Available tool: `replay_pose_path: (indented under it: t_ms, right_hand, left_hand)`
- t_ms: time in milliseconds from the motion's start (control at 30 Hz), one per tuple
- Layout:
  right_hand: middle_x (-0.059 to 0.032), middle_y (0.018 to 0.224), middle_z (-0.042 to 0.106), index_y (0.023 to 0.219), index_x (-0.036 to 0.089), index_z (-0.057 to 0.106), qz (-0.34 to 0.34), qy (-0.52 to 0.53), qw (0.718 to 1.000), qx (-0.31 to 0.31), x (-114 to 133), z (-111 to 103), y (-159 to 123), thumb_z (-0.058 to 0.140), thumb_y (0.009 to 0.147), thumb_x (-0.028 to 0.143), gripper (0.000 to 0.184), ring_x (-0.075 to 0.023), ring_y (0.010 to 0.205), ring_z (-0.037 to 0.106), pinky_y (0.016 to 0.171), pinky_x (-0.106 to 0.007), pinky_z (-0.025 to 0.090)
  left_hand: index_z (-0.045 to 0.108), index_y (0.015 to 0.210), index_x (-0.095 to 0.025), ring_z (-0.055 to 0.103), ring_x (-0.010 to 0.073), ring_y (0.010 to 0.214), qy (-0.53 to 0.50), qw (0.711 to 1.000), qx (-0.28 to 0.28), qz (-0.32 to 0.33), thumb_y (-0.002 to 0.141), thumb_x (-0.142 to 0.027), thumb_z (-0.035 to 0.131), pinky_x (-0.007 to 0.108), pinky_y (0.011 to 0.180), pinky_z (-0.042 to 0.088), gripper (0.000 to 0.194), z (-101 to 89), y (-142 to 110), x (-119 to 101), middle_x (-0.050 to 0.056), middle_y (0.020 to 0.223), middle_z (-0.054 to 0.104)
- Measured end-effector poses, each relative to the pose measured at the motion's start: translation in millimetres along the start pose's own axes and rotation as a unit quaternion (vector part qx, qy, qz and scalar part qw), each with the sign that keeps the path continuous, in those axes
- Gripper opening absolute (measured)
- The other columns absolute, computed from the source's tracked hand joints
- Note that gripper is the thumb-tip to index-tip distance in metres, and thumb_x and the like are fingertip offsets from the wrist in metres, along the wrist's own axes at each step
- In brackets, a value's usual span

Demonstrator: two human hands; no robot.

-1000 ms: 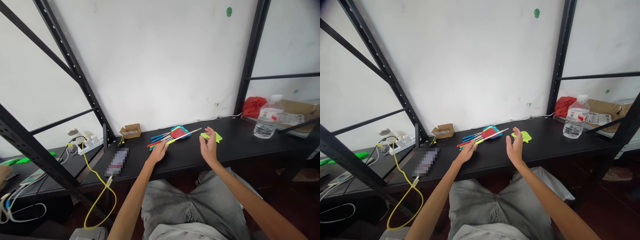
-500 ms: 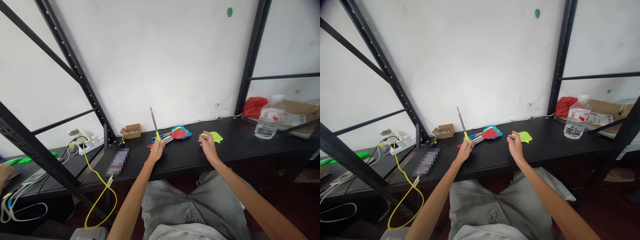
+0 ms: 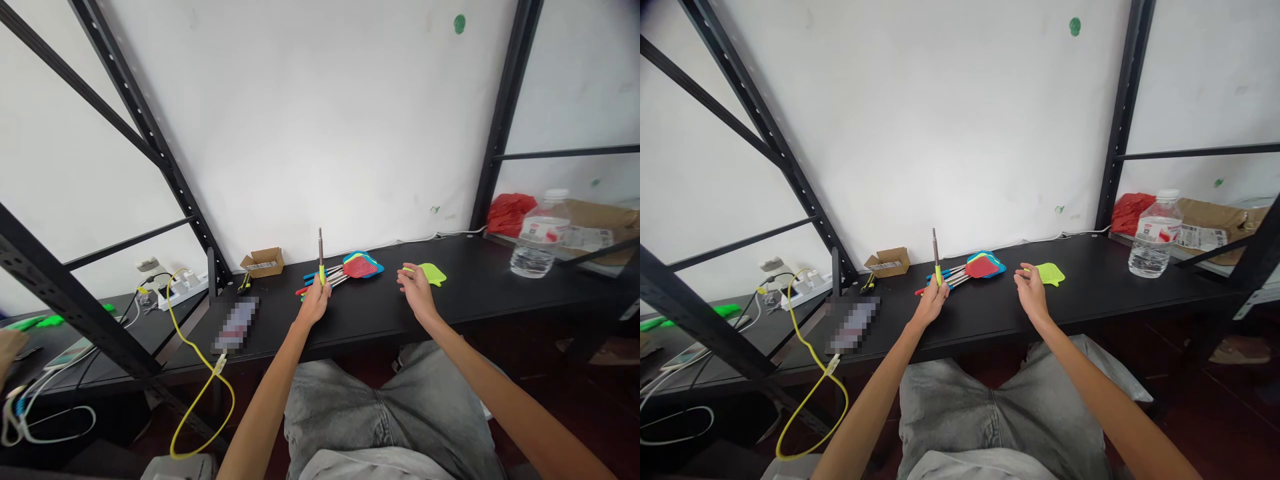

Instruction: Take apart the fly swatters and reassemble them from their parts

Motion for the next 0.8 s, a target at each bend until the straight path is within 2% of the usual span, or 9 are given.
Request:
replay_pose_path:
  t_ms: [100, 133, 200, 267, 367, 467, 567, 800]
  right_hand:
    - [-0.0096, 0.112, 0.065, 0.113, 0.020, 0.059, -0.087, -0.124, 0.988, 0.007, 9.1, -8.6, 4.4, 0.053, 0.081, 0.033, 0.035, -0.0237, 0.090, 0.062, 0.081, -0.040, 0.048]
    - [-0.0106, 0.114, 0.065, 0.111, 0.020, 0.061, -0.129, -0.192, 0.973, 0.008, 12.4, -13.2, 5.9, 0.052, 0.082, 0.032, 0.032, -0.0260, 0.097, 0.060, 0.087, -0.043, 0.046]
    - [-0.0125, 0.122, 0.062, 0.113, 0.021, 0.063, -0.193, -0.337, 0.921, 0.002, 15.1, -24.9, 9.3, 0.053, 0.084, 0.030, 0.032, -0.0312, 0.113, 0.053, 0.098, -0.050, 0.036]
    - [-0.0154, 0.129, 0.058, 0.120, 0.020, 0.062, -0.196, -0.457, 0.867, -0.017, 11.2, -39.2, 15.0, 0.057, 0.084, 0.034, 0.039, -0.0362, 0.122, 0.046, 0.101, -0.056, 0.030]
    - [-0.0197, 0.121, 0.062, 0.124, 0.017, 0.061, -0.122, -0.555, 0.823, 0.004, -0.7, -54.9, 24.3, 0.059, 0.083, 0.051, 0.053, -0.0401, 0.116, 0.050, 0.094, -0.057, 0.035]
    - [-0.0194, 0.107, 0.067, 0.122, 0.017, 0.063, -0.080, -0.586, 0.805, 0.044, -4.9, -56.8, 26.8, 0.055, 0.084, 0.057, 0.056, -0.0378, 0.101, 0.059, 0.082, -0.050, 0.043]
    - [-0.0184, 0.102, 0.069, 0.120, 0.017, 0.065, -0.096, -0.599, 0.795, 0.034, 2.1, -52.4, 23.3, 0.057, 0.085, 0.053, 0.050, -0.0358, 0.094, 0.063, 0.075, -0.045, 0.046]
    - [-0.0159, 0.090, 0.070, 0.108, 0.020, 0.069, -0.102, -0.591, 0.800, 0.022, 13.5, -48.3, 17.4, 0.049, 0.092, 0.049, 0.039, -0.0312, 0.080, 0.067, 0.069, -0.041, 0.047]
  left_hand:
    - [0.044, 0.097, -0.022, 0.055, 0.0181, 0.069, 0.063, 0.997, 0.038, 0.011, 0.100, -0.043, 0.031, 0.028, 0.066, 0.039, 0.025, 1.7, -1.0, -3.2, 0.000, 0.075, 0.055]
    - [0.045, 0.098, -0.022, 0.056, 0.0192, 0.069, 0.093, 0.994, 0.054, 0.017, 0.100, -0.043, 0.033, 0.028, 0.065, 0.038, 0.024, 2.9, -1.3, -4.0, 0.001, 0.075, 0.056]
    - [0.048, 0.101, -0.023, 0.058, 0.0211, 0.072, 0.144, 0.985, 0.084, 0.036, 0.099, -0.041, 0.036, 0.028, 0.064, 0.036, 0.022, 5.5, -1.8, -5.5, 0.002, 0.076, 0.057]
    - [0.050, 0.104, -0.023, 0.059, 0.0221, 0.074, 0.170, 0.979, 0.101, 0.051, 0.098, -0.038, 0.037, 0.028, 0.065, 0.036, 0.021, 7.5, -1.9, -6.2, 0.003, 0.078, 0.059]
    - [0.050, 0.107, -0.022, 0.059, 0.0227, 0.074, 0.177, 0.977, 0.105, 0.051, 0.099, -0.037, 0.036, 0.029, 0.064, 0.036, 0.022, 8.5, -1.5, -4.8, 0.003, 0.079, 0.060]
    - [0.051, 0.108, -0.022, 0.060, 0.0231, 0.075, 0.180, 0.977, 0.102, 0.049, 0.099, -0.036, 0.037, 0.029, 0.065, 0.036, 0.022, 8.9, -0.9, -3.1, 0.003, 0.081, 0.062]
    - [0.051, 0.108, -0.022, 0.061, 0.0235, 0.077, 0.189, 0.975, 0.103, 0.052, 0.098, -0.036, 0.038, 0.029, 0.066, 0.037, 0.021, 9.8, -0.4, -2.2, 0.004, 0.083, 0.062]
    - [0.050, 0.107, -0.022, 0.060, 0.0230, 0.076, 0.192, 0.975, 0.101, 0.048, 0.098, -0.036, 0.036, 0.029, 0.064, 0.035, 0.021, 9.2, -1.1, -3.2, 0.003, 0.079, 0.061]
Point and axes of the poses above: each hand's wrist, its own y-axis towards the middle knuckle, its own z-axis out of the palm, x = y × z, the point moved 4 cm from there along y, towards the middle knuckle
